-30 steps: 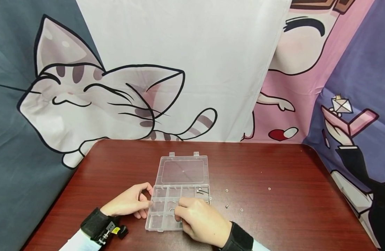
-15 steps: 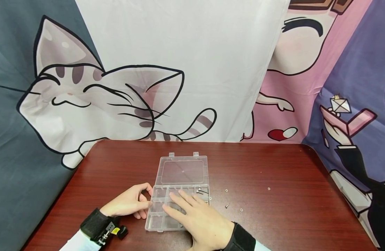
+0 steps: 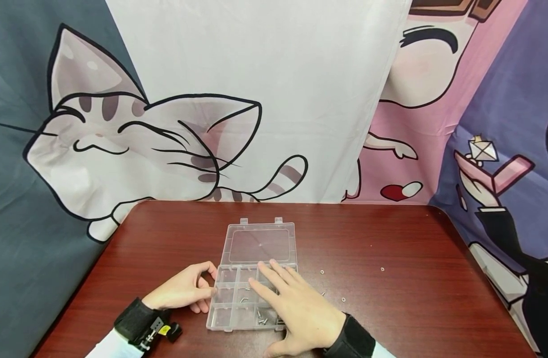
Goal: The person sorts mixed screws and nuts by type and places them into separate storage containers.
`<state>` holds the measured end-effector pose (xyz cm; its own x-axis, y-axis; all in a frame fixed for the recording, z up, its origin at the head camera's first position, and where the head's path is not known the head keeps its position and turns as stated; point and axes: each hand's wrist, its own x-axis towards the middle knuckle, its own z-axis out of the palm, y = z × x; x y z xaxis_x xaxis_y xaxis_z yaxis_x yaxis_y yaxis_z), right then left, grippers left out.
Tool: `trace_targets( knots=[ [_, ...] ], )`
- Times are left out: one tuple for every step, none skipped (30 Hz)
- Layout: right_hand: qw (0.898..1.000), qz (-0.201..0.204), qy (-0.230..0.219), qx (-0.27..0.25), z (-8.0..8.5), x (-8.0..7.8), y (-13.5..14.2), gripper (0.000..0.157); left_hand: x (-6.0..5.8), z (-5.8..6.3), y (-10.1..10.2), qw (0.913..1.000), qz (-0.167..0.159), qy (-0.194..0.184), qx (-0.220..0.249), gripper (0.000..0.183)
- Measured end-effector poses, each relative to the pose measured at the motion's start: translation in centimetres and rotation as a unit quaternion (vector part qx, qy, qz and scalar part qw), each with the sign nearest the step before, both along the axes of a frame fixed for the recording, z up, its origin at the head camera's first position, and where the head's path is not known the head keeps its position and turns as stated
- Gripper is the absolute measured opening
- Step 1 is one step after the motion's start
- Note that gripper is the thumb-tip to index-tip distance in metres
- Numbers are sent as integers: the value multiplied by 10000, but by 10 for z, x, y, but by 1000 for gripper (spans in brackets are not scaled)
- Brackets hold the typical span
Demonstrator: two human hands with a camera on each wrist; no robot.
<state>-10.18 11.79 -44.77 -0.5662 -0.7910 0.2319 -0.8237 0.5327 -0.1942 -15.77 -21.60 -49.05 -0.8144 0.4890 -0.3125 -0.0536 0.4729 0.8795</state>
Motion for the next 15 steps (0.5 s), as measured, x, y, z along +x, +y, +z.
trace_targets(
  knots=[
    [10000, -54, 19, -12, -1, 0, 3, 114, 0, 0, 0, 10000, -3, -8, 6, 37],
    [9999, -137, 25, -29, -3, 1, 6, 115, 0, 0, 0, 10000, -8, -10, 10, 37],
    [9998, -208, 45, -57, -4, 2, 9, 114, 0, 0, 0, 10000, -7, -10, 15, 37],
    [9995, -305, 32, -98, -6, 2, 12, 114, 0, 0, 0, 10000, -5, -10, 12, 37],
    [9991, -402, 56, -144, -7, 4, 16, 113, 0, 0, 0, 10000, -2, -9, 9, 37],
    [9985, -512, 88, -182, -8, 5, 19, 112, 0, 0, 0, 10000, 3, -5, 3, 37],
    [9977, -617, 131, -229, -10, 6, 22, 110, 0, 0, 0, 10000, 1, 0, 4, 37],
    [9969, -708, 169, -287, -11, 7, 25, 108, 0, 0, 0, 10000, -10, 7, 8, 37],
    [9961, -781, 220, -350, -12, 8, 28, 104, 0, 0, 0, 10000, -15, 14, 5, 37],
    [9951, -871, 266, -389, -13, 10, 31, 102, 0, 0, 0, 10000, -25, 21, 9, 37],
    [9942, -933, 327, -429, -14, 11, 33, 99, 0, 0, 0, 10000, -34, 31, 5, 37],
    [9934, -984, 351, -469, -15, 12, 34, 96, 0, 0, 0, 10000, -40, 38, 1, 37],
    [9927, -1036, 367, -503, -16, 14, 36, 93, 0, 0, 0, 10000, -45, 41, 2, 37],
    [9919, -1095, 367, -533, -17, 15, 37, 90, 0, 0, 0, 10000, -50, 43, 3, 37],
    [9912, -1151, 365, -545, -19, 17, 37, 88, 0, 0, -1, 10000, -49, 42, -1, 37]
  ],
)
